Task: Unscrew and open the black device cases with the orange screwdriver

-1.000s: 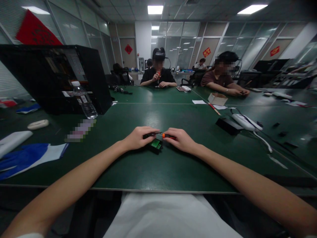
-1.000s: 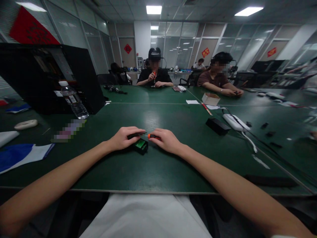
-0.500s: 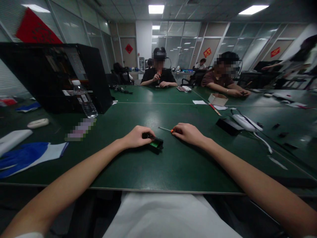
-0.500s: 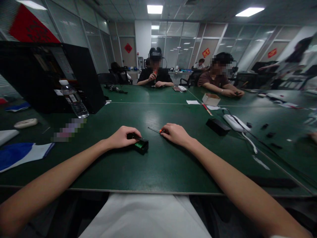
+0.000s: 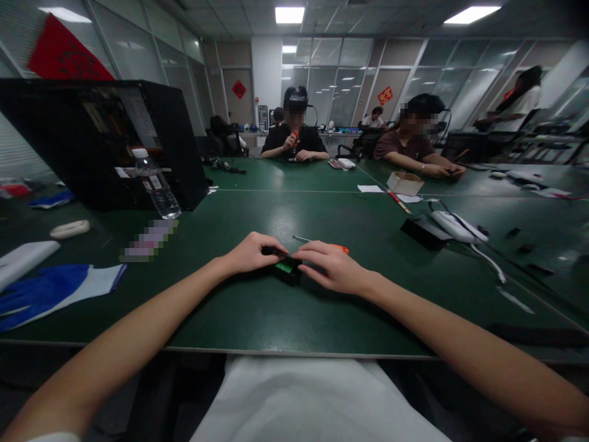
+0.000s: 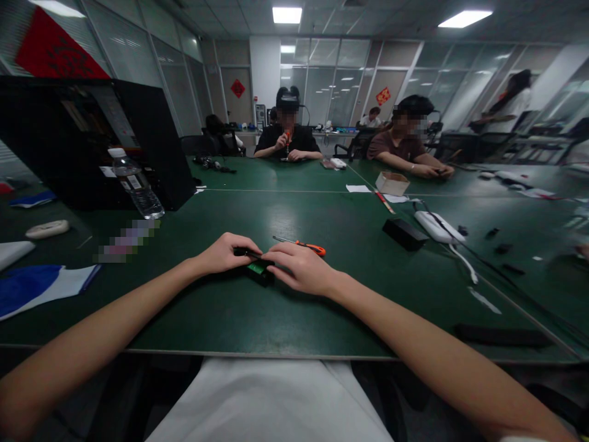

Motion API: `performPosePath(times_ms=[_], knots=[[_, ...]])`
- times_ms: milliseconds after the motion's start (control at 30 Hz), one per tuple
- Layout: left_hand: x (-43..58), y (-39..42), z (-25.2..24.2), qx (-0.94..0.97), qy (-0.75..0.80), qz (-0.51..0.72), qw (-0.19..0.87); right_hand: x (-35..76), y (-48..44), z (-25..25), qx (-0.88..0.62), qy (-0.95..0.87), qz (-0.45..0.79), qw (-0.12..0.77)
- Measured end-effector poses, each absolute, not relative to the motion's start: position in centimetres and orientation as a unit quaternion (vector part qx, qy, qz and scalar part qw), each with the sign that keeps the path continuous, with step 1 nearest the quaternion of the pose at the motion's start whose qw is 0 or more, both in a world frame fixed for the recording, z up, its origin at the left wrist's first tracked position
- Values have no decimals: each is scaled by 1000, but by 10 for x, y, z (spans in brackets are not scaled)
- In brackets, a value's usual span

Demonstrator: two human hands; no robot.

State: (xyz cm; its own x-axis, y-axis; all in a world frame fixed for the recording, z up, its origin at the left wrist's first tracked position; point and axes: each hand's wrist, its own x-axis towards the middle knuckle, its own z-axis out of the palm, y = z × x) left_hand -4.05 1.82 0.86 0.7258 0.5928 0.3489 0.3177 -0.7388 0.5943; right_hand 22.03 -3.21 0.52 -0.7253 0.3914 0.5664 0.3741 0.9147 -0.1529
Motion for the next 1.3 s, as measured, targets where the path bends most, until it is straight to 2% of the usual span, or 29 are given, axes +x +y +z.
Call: performPosePath(times_ms=[200,533,733,833,1000,1300], knots=[[-43,22,8,880,279,263,281,220,-26,1,-227,-917,23,328],[-41,20,7,868,299,260,299,211,-30,5,-247,-919,6,307],[-47,20,13,830,260,211,447,218,-25,3,-302,-886,15,352],[-46,18,11,808,252,212,488,220,-24,3,-311,-881,39,355],[-37,14,5,785,281,231,502,222,-21,1,-322,-879,71,344],[-31,12,8,788,288,225,495,227,-21,4,-307,-881,27,359]])
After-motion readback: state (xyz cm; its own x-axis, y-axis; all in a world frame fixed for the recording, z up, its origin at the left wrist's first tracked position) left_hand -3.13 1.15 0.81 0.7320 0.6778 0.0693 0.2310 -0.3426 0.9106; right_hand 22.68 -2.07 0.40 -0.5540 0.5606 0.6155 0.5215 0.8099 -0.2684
